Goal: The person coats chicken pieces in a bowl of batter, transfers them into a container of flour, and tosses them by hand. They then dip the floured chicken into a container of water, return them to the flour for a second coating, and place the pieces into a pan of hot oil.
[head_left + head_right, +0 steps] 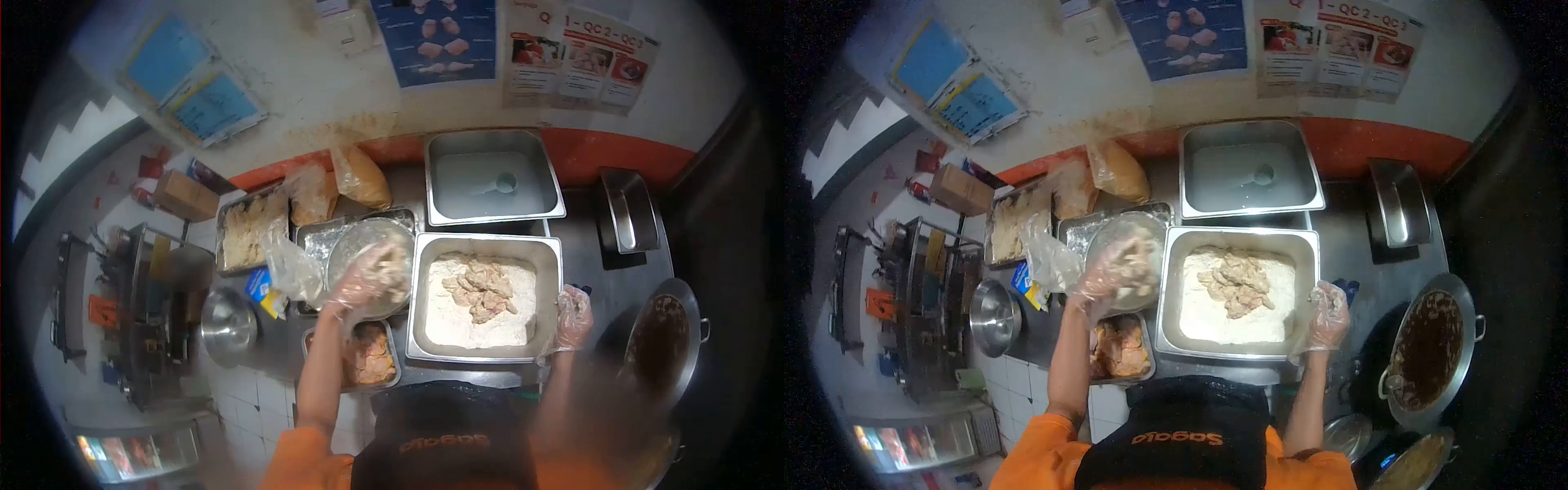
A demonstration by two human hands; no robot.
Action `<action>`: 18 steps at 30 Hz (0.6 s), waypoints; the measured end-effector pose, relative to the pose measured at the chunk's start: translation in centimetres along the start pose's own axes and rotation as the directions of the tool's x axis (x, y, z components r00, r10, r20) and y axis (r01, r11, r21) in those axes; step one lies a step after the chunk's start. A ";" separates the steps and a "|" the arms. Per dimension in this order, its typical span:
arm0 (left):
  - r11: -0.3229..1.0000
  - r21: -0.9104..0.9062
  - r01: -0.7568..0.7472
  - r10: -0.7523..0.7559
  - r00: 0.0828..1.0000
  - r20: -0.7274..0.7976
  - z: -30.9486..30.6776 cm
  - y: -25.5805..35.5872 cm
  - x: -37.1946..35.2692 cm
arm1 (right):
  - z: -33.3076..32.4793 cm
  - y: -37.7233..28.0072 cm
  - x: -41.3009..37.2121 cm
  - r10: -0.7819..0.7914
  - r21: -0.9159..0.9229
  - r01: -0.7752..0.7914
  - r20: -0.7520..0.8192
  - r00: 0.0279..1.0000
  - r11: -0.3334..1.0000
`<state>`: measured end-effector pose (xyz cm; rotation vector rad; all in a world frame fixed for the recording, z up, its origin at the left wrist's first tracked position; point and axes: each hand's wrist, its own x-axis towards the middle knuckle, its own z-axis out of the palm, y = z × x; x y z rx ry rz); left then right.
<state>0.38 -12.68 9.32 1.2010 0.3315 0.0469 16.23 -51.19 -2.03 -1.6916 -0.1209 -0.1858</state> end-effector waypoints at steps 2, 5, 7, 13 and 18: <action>0.974 -0.134 0.181 -0.172 0.982 0.074 3.9 1.6 0.4 | 0.2 -1.0 0.2 0.008 -0.054 -0.008 0.003 1.000 0.998; 0.924 0.263 -0.279 0.240 0.956 0.171 4.7 -2.1 1.9 | 0.3 -1.3 -0.1 0.058 -0.001 -0.058 0.017 0.998 0.998; 0.945 0.198 -0.260 0.231 0.960 0.155 5.8 -2.5 2.2 | 0.3 -1.8 -0.5 0.027 0.018 -0.028 0.058 0.998 0.999; 0.845 -0.534 -0.021 -0.004 0.999 -0.046 6.9 -3.8 -0.2 | 2.2 -6.2 -2.3 0.053 0.069 -0.057 0.057 0.997 0.996; 0.497 -0.859 -0.124 -0.049 0.984 -0.171 5.8 -5.3 -3.2 | 4.8 -5.4 -2.1 0.012 0.172 -0.036 0.139 0.990 0.984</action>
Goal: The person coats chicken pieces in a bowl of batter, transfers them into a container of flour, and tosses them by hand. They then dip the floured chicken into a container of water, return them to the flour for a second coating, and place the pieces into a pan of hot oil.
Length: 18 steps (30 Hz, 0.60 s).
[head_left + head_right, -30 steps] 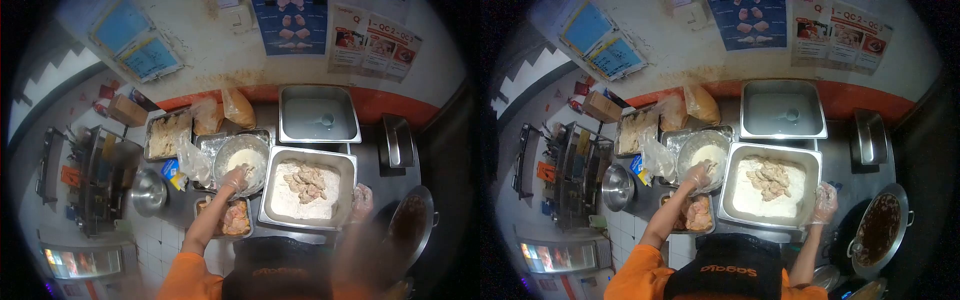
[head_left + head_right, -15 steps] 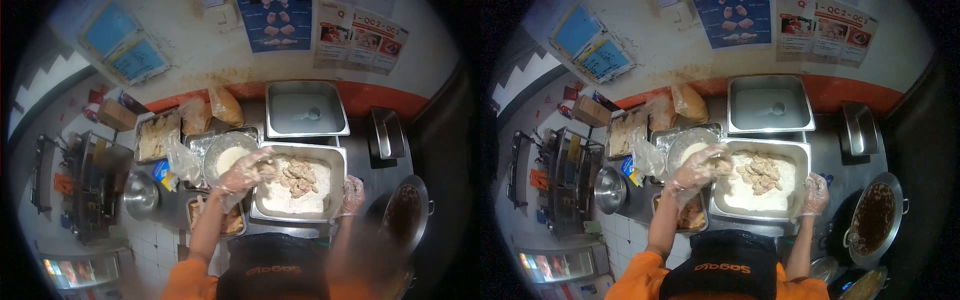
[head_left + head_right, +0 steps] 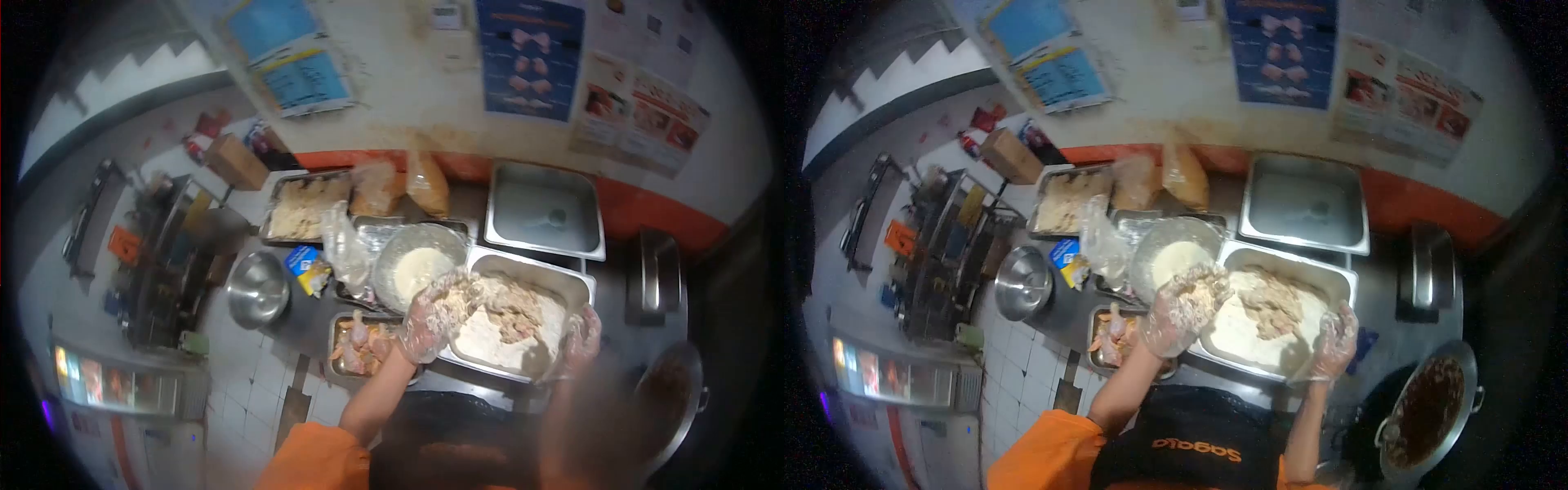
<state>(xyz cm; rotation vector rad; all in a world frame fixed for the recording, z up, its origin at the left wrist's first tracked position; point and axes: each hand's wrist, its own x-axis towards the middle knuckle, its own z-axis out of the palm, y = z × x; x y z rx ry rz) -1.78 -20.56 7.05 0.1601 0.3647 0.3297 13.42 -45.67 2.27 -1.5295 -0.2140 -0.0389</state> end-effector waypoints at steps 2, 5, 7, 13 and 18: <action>0.994 -0.098 -0.053 0.056 0.998 0.028 -1.8 1.3 -1.9 | 1.8 -1.5 0.4 0.030 0.060 -0.037 0.120 0.992 0.998; 0.976 -0.173 -0.134 0.148 0.986 0.072 -5.2 2.8 -4.9 | 8.5 -5.5 -0.2 -0.156 0.146 0.114 0.323 0.933 0.983; 0.956 -0.162 -0.244 0.248 0.969 0.008 -7.8 3.0 -7.1 | 14.1 -9.0 -0.2 -0.350 0.081 0.374 0.571 0.743 0.924; 0.630 0.430 -0.647 0.686 0.723 0.082 -9.4 3.1 -12.1 | 34.7 -8.2 -4.7 -0.239 0.037 0.780 0.960 0.146 0.624; 0.804 -0.155 -0.574 0.555 0.818 -0.153 -14.3 5.0 -13.4 | 43.7 -5.9 -8.3 0.146 -0.081 0.891 0.989 0.017 0.447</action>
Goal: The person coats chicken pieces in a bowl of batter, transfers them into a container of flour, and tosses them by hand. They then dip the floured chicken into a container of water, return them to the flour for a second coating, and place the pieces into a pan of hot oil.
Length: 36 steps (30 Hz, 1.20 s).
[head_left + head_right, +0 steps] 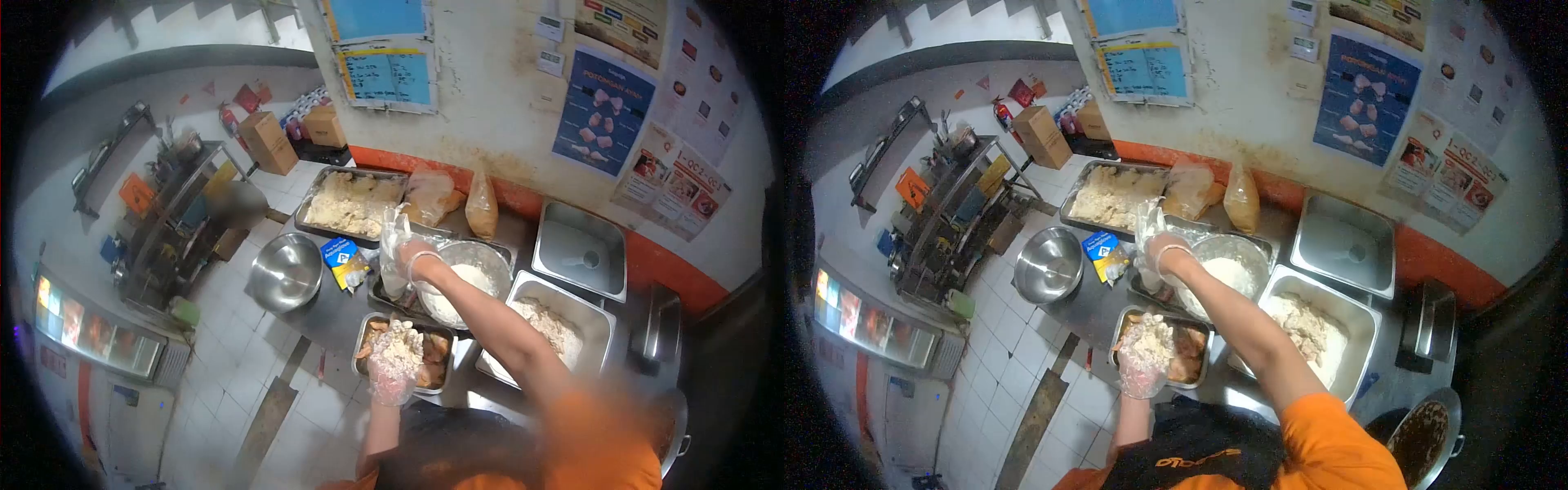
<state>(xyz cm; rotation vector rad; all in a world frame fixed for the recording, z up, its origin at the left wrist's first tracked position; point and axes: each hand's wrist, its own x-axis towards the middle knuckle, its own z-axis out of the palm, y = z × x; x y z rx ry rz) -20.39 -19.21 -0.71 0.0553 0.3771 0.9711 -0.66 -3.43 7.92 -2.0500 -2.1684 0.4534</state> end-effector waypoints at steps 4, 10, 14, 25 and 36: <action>0.995 -0.098 -0.012 0.008 0.999 -0.040 -0.7 1.8 -0.1 | 3.1 0.4 4.9 0.013 0.152 0.030 -0.275 0.961 0.988; 0.997 -0.009 -0.076 0.077 0.996 0.055 -1.0 1.7 2.6 | -9.9 -2.9 -0.8 -0.031 0.199 0.137 -0.457 0.889 0.970; 0.988 -0.153 0.017 0.026 0.960 0.278 3.3 1.3 6.4 | -16.6 -4.8 -6.6 -0.058 0.355 0.305 -0.563 0.824 0.884; 0.927 0.371 -0.061 -0.027 0.973 0.228 8.6 -3.9 10.6 | -19.4 3.5 -24.7 0.434 0.838 0.098 -0.374 0.819 0.537; 0.608 0.757 -0.241 -0.344 0.779 0.524 17.8 -5.8 9.8 | -4.0 12.2 -36.4 0.845 0.991 0.098 -0.133 0.518 0.096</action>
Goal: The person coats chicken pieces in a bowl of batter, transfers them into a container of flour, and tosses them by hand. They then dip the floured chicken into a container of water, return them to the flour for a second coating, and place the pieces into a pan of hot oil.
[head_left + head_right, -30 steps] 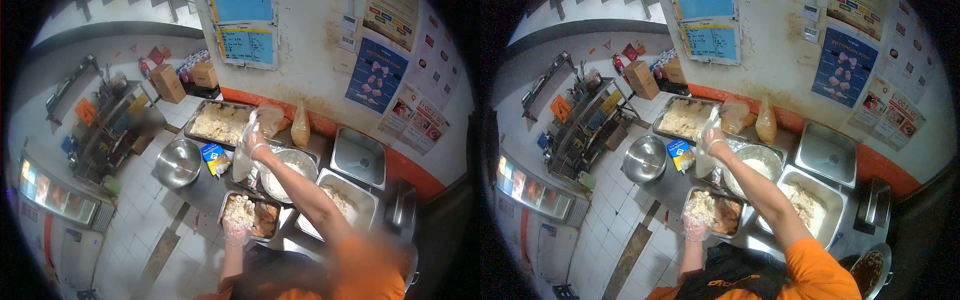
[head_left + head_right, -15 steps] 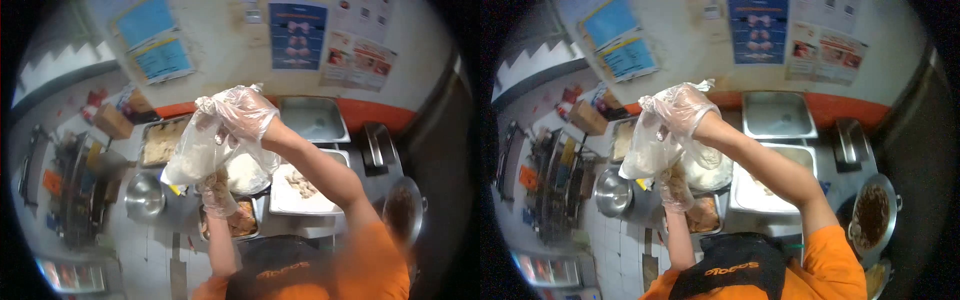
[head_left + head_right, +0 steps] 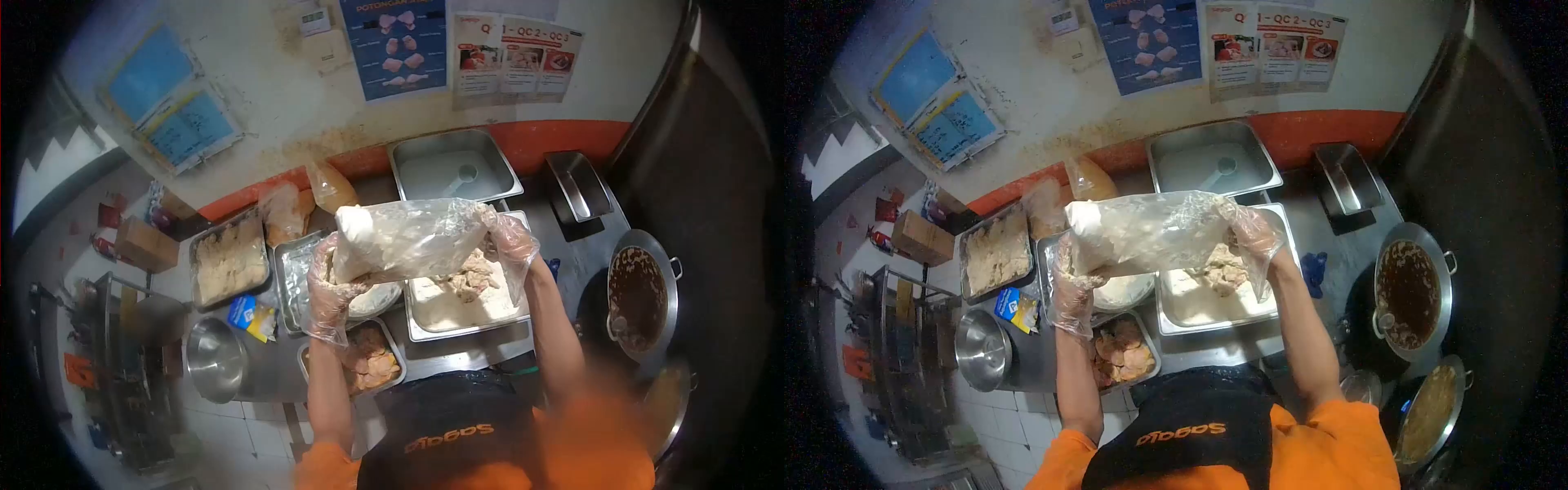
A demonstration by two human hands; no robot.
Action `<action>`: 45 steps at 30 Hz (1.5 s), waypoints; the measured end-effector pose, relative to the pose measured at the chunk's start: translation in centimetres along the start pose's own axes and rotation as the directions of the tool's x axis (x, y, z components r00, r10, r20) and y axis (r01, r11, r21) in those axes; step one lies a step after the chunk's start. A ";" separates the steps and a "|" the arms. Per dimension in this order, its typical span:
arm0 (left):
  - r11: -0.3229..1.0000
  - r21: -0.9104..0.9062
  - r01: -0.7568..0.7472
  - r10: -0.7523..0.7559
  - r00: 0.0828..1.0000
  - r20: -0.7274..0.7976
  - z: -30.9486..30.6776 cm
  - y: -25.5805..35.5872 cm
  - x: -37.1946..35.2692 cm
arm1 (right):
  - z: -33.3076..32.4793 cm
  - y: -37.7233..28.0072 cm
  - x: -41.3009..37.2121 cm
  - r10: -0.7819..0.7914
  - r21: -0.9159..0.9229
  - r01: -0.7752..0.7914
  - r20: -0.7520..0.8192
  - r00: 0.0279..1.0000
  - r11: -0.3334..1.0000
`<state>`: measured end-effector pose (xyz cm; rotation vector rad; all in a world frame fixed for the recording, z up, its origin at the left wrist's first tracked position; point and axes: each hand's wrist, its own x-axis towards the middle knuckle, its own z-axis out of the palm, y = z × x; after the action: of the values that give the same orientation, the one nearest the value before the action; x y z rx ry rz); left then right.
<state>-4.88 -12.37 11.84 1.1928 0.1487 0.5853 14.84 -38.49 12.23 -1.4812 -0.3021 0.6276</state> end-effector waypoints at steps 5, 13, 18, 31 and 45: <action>0.997 0.071 0.006 -0.012 0.996 0.086 0.7 -0.3 1.6 | -0.7 1.4 -0.1 0.046 0.208 -0.034 -0.053 0.998 0.978; 0.985 0.168 -0.049 0.020 0.985 0.171 2.9 2.1 2.4 | 0.0 4.1 0.1 -0.098 0.417 0.116 -0.063 0.993 0.902; 0.966 0.236 -0.104 0.061 0.981 0.185 4.2 3.0 2.6 | 0.7 5.0 0.2 -0.085 0.490 0.149 -0.151 0.985 0.859; 0.982 0.180 -0.053 0.031 0.992 0.125 3.4 2.0 2.5 | 0.9 4.3 -0.5 -0.105 0.567 0.160 -0.129 0.986 0.808; 0.968 -0.180 0.172 -0.209 0.955 -0.209 -10.7 -12.4 -6.9 | 8.4 -8.1 -2.4 -0.712 -0.367 0.815 0.405 0.574 0.449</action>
<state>-10.71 -9.95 -4.78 0.9408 0.4006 0.5508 9.89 -32.60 21.32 -1.5732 -1.3292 -0.1066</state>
